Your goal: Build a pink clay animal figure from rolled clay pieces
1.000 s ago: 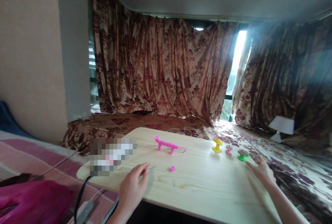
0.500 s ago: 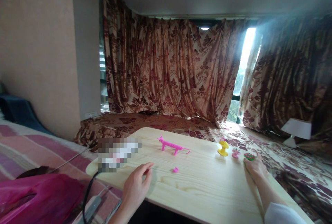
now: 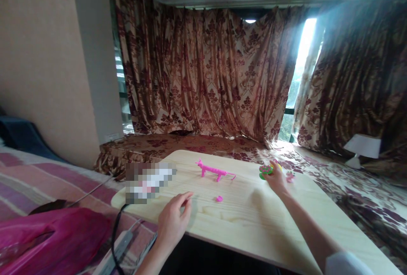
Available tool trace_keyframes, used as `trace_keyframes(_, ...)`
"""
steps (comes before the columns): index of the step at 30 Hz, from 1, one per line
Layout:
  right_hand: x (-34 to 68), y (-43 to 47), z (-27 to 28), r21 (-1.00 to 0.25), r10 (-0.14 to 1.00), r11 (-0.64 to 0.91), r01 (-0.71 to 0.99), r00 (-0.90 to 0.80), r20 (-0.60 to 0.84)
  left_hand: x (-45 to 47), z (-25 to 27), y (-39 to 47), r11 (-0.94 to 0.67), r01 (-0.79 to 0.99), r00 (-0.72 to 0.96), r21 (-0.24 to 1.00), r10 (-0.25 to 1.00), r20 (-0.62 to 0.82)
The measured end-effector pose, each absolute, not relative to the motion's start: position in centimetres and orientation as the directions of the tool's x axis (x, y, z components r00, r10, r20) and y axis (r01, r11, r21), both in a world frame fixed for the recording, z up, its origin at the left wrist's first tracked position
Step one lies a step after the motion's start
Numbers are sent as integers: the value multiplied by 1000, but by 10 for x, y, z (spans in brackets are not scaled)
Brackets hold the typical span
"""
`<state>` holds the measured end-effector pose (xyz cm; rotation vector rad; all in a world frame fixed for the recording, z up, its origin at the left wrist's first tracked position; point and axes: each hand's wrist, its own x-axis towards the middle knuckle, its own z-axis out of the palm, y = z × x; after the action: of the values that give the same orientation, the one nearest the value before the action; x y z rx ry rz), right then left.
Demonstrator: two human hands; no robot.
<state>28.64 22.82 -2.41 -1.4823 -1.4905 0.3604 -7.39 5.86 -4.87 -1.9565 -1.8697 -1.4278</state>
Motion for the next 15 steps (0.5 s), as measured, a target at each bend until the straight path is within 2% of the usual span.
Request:
trace_keyframes(4, 236, 258, -16, -722, 890, 94, 686, 267, 369, -75, -47, 56, -273, 820, -150, 504, 747, 648)
trace_keyframes(9, 226, 280, -17, -682, 884, -52, 730, 351, 309, -75, -44, 55, -278, 816, -138, 507, 758, 638)
trace_keyframes(12, 227, 284, -22, -653, 887, -90, 752, 358, 291, -75, -43, 57, -283, 811, -130, 513, 767, 628)
trace_keyframes(15, 225, 280, -26, -621, 891, -64, 781, 324, 317, -75, -44, 58, -282, 806, -124, 520, 779, 615)
